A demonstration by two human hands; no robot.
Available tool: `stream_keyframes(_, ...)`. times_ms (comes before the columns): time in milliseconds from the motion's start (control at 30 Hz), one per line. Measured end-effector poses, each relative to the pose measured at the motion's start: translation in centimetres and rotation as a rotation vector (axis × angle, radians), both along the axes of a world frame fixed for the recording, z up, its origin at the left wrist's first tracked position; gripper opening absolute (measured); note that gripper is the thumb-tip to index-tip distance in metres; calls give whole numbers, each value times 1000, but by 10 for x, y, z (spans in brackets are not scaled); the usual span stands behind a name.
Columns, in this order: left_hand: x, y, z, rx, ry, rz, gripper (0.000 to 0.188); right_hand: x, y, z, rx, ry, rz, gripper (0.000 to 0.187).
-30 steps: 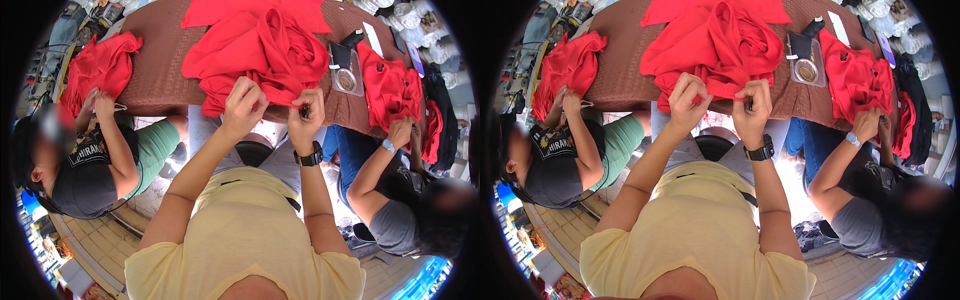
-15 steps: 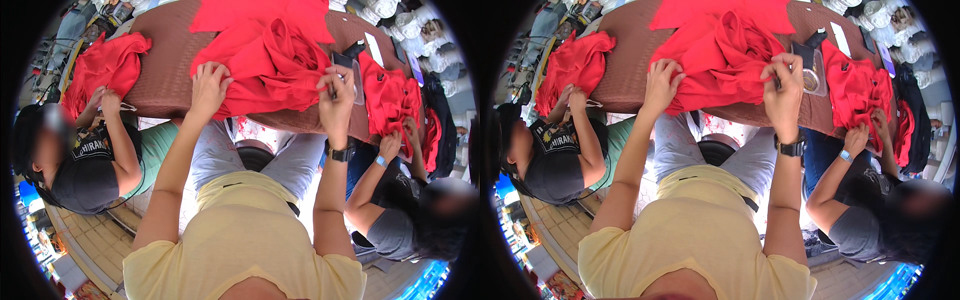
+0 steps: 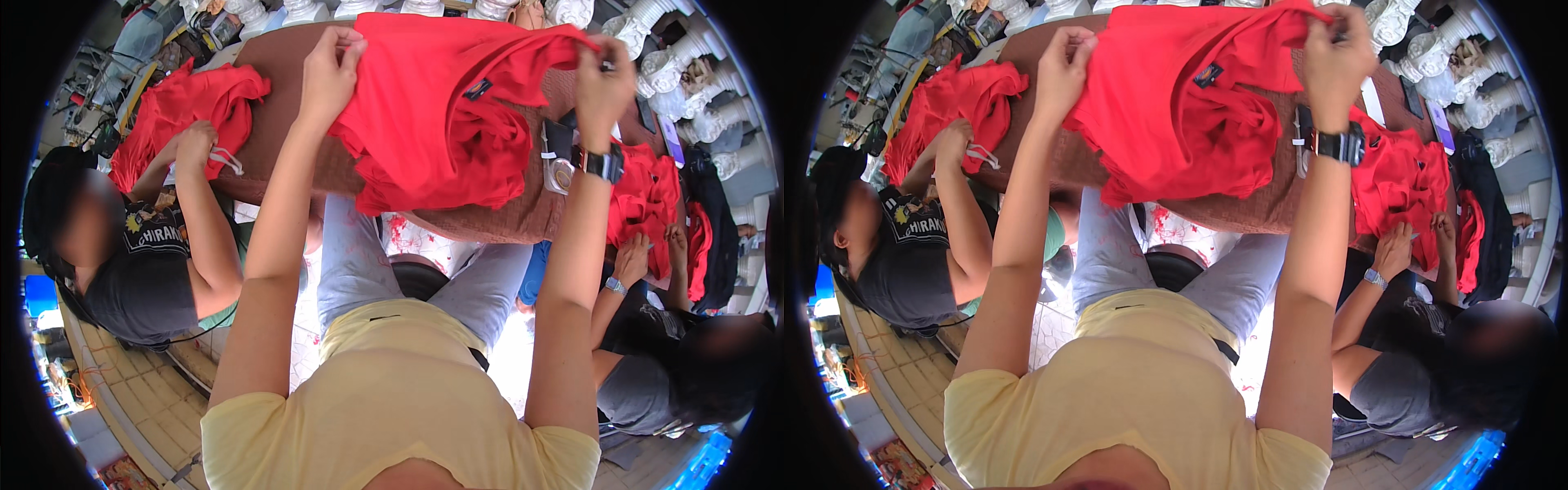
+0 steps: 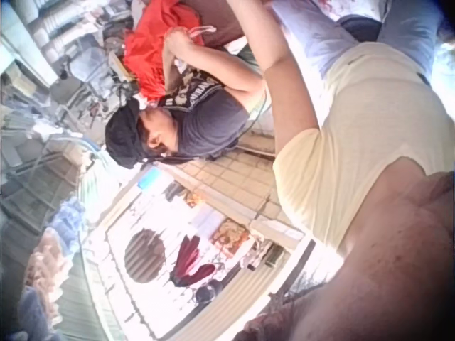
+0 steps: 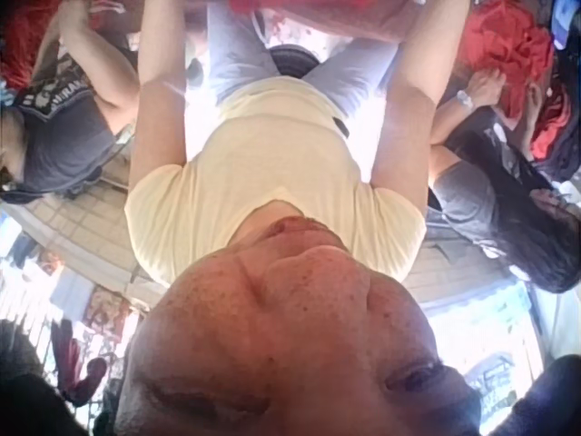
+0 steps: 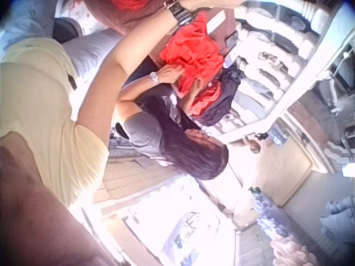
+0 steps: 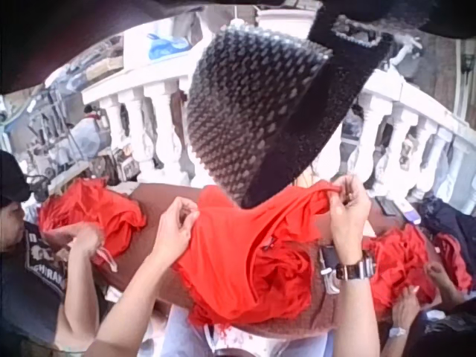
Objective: The person trims loose threads from red garments using thread nippers, turning the items over and spreading them out on a table to check both sides.
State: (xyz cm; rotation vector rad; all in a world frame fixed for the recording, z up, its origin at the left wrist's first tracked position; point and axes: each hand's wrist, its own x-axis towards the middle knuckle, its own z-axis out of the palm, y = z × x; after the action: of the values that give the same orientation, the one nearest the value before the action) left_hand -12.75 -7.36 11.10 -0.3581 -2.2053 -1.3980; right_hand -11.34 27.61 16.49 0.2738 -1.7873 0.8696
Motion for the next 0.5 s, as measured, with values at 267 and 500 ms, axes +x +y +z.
stream_keyframes(267,98,17,-56,-154,-135,-196,32,55,-34,-113,-44,-596,191,19)
stream_keyframes(500,152,42,-100,-354,-183,-249,57,119,-92,-162,-141,-847,338,17)
